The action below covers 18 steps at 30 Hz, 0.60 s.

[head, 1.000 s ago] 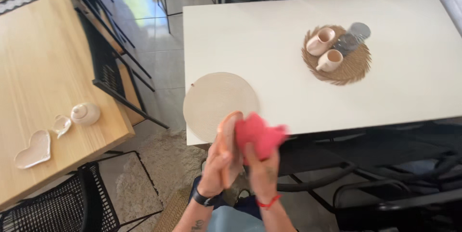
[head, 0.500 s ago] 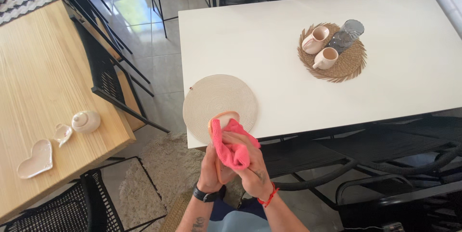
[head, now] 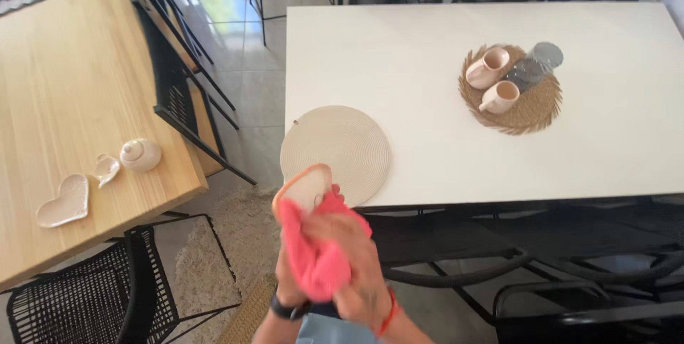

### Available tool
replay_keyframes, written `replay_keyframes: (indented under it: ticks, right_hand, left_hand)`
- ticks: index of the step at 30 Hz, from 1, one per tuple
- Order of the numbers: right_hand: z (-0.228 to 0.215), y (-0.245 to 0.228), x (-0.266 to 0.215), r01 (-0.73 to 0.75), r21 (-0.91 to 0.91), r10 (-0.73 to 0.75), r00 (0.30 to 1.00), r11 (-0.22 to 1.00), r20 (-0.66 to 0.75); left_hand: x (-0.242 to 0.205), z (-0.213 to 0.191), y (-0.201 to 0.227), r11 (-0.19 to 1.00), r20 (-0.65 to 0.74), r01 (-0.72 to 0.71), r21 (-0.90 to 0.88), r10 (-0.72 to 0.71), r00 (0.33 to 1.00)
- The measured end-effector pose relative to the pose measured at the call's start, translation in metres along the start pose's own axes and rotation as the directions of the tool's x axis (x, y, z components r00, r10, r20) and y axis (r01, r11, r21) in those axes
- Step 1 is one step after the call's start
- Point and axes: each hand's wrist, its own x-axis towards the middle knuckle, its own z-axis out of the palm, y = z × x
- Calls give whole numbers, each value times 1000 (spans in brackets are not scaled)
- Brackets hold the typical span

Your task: The person wipes several toast-shaped coasters one at a time using a pink cloth and then places them inside a holder shaped like a small vehicle.

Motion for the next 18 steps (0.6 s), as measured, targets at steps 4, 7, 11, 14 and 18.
replay_keyframes:
  ticks: [4,7,11,14,18]
  right_hand:
    - [-5,-59,-13,135,25,-130,982,991,-138]
    - [-1,-22,-30,136,-6,-133,963,991,-236]
    - [10,88,-64,-24,18,29,953,1000,-301]
    - [7,156,-105,-317,172,360,844,933,-398]
    - [-13,158,-127,-441,89,417,736,893,-534]
  left_hand:
    - [-48,-4,-12,1000,30,-8,2,8,1000]
    - [-26,9,-30,1000,57,-29,-8,29,998]
    - [32,31,-40,1000,88,-13,-17,14,996]
    - [46,-20,-99,992,43,39,-116,-34,999]
    - [33,88,-73,978,363,-174,115,122,924]
